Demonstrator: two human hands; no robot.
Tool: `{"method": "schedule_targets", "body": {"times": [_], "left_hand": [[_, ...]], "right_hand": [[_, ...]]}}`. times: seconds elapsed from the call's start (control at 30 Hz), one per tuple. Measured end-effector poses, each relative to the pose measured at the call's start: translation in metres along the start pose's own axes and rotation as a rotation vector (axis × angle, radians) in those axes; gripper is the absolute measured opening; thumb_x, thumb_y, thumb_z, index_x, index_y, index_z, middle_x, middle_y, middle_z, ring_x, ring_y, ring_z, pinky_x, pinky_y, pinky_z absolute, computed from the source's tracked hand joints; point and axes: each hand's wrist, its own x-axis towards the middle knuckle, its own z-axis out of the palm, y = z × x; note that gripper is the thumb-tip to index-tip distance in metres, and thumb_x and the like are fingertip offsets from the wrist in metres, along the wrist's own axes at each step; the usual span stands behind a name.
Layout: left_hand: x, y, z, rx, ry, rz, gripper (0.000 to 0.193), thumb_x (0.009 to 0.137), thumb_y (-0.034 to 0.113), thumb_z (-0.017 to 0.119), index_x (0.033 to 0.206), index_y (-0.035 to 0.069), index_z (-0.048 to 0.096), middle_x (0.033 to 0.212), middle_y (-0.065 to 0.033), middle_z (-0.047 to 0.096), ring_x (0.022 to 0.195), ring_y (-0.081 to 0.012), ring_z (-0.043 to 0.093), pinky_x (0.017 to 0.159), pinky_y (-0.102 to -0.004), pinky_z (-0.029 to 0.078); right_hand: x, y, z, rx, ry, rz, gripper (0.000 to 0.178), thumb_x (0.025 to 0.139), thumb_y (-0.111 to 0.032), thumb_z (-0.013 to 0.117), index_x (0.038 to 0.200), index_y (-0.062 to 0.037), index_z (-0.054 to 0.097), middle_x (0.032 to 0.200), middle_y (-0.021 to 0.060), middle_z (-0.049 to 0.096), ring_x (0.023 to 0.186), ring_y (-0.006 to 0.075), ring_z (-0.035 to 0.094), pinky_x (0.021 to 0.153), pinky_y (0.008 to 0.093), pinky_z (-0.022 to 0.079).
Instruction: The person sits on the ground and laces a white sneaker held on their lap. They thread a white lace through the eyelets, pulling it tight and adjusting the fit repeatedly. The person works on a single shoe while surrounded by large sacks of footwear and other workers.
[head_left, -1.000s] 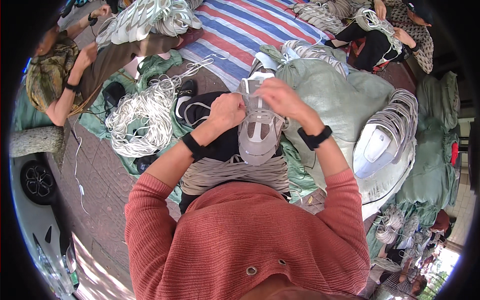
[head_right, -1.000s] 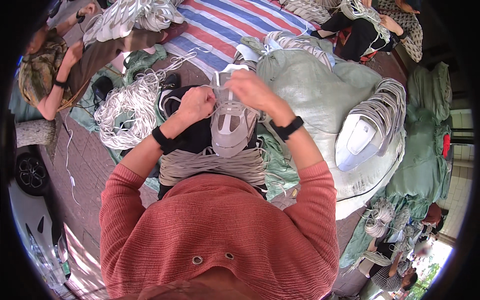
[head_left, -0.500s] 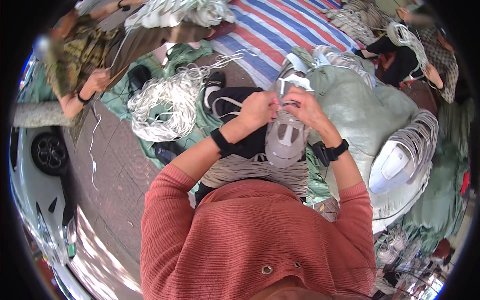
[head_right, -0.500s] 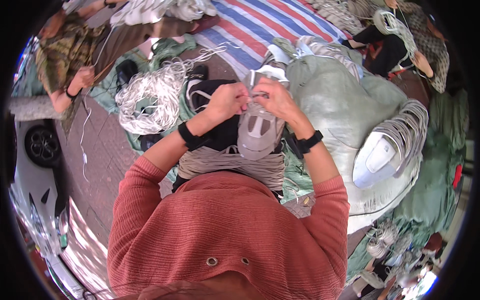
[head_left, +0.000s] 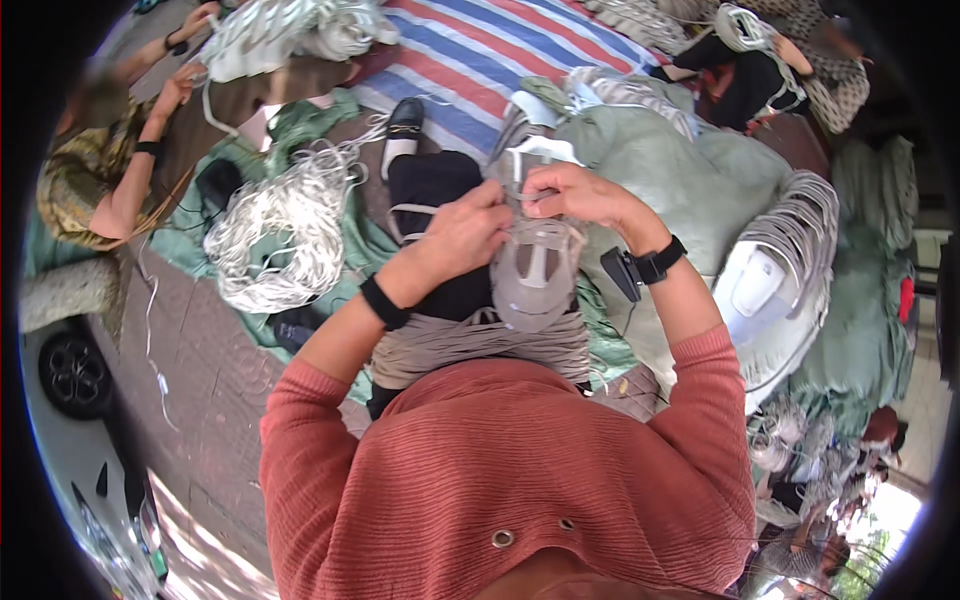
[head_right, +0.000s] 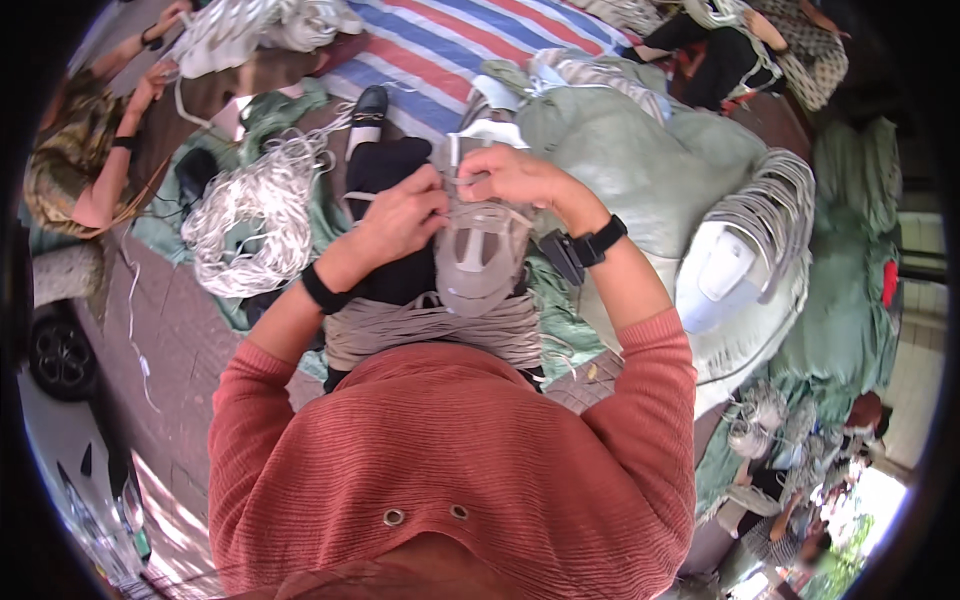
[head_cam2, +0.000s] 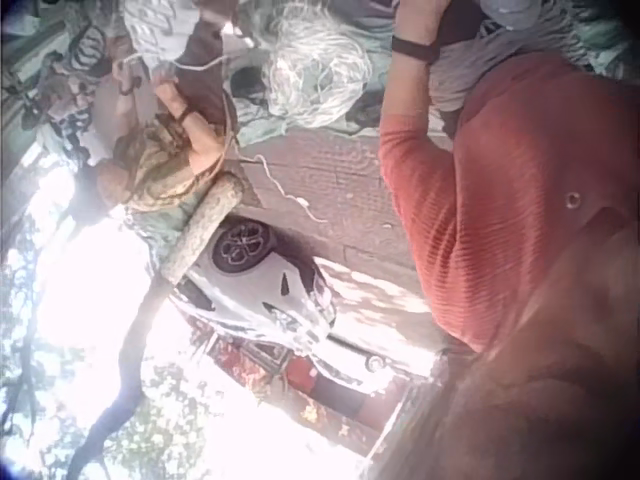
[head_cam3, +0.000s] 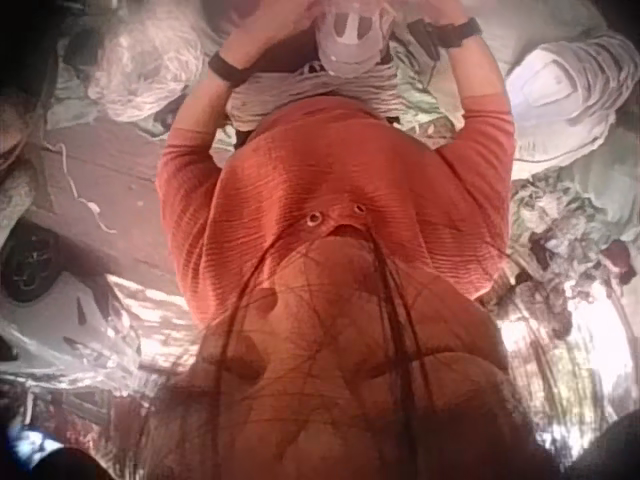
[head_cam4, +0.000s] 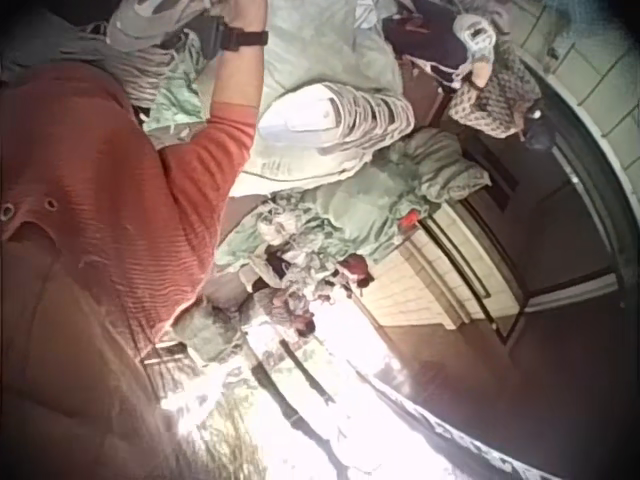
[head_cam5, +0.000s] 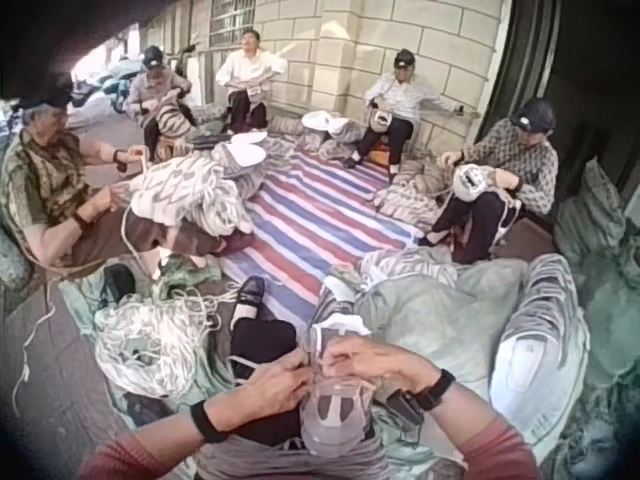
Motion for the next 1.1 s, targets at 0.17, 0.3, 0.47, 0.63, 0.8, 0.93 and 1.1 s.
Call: {"method": "schedule_targets", "body": {"times": [0.17,0.3,0.47,0.63,0.8,0.93,1.1], "left_hand": [[0.015,-0.012,-0.031,-0.286,-0.137,-0.144,0.009,0.086,0.009,0.067,0.084,0.001,0.062,0.093,-0.0072,0.055,0.078,-0.0210,0.058,0.066,-0.0328,0.047],[0.021,-0.031,-0.045,-0.418,-0.178,-0.084,0.011,0.084,0.010,0.066,0.079,0.001,0.066,0.094,-0.0073,0.060,0.086,-0.0228,0.058,0.076,-0.0337,0.047],[0.038,-0.019,-0.058,-0.641,-0.269,-0.171,0.006,0.081,0.006,0.065,0.077,0.002,0.067,0.101,-0.0050,0.060,0.097,-0.0191,0.053,0.088,-0.0329,0.041],[0.045,-0.017,-0.037,-0.358,-0.232,-0.093,0.013,0.074,0.001,0.068,0.084,0.010,0.069,0.108,-0.0005,0.058,0.106,-0.0239,0.045,0.088,-0.0351,0.044],[0.050,-0.019,-0.018,-0.185,-0.154,-0.009,0.025,0.074,0.002,0.067,0.095,0.015,0.067,0.106,-0.0013,0.058,0.098,-0.0254,0.045,0.087,-0.0387,0.041],[0.058,-0.009,-0.017,0.077,-0.167,0.055,0.025,0.073,0.009,0.074,0.096,0.013,0.065,0.103,-0.0018,0.056,0.098,-0.0251,0.048,0.087,-0.0402,0.038],[0.073,0.001,0.021,0.210,-0.127,0.103,0.022,0.074,0.015,0.074,0.090,0.009,0.061,0.097,-0.0056,0.053,0.100,-0.0254,0.050,0.084,-0.0396,0.037]], "right_hand": [[-0.036,0.005,-0.037,1.204,0.037,0.004,0.019,0.091,-0.005,0.053,0.103,0.0064,0.063,0.079,0.0014,0.052,0.055,0.0071,0.036,0.055,0.0216,0.031],[-0.062,0.034,-0.097,1.435,0.294,-0.119,0.019,0.091,-0.003,0.050,0.102,0.0076,0.061,0.090,0.0090,0.062,0.048,0.0073,0.035,0.050,0.0235,0.031],[-0.158,0.079,-0.218,1.458,0.809,-0.411,0.024,0.091,0.001,0.043,0.111,0.0082,0.053,0.127,0.0151,0.062,0.051,0.0096,0.037,0.052,0.0250,0.033],[-0.308,0.147,-0.296,0.978,1.483,-0.384,0.032,0.095,-0.004,0.030,0.118,0.0034,0.052,0.129,0.0158,0.062,0.077,0.0185,0.050,0.062,0.0307,0.036],[-0.408,0.169,-0.315,1.060,1.937,-0.514,0.036,0.096,-0.007,0.033,0.123,0.0017,0.054,0.124,0.0147,0.065,0.096,0.0227,0.063,0.070,0.0330,0.041],[-0.297,0.155,-0.242,0.864,1.592,-0.209,0.020,0.093,-0.007,0.049,0.107,-0.0056,0.064,0.110,0.0093,0.070,0.086,0.0140,0.064,0.058,0.0254,0.040],[-0.148,0.091,-0.114,0.580,1.067,0.170,0.015,0.093,-0.021,0.059,0.097,-0.0157,0.072,0.073,-0.0061,0.059,0.053,0.0012,0.037,0.048,0.0178,0.027]]}}
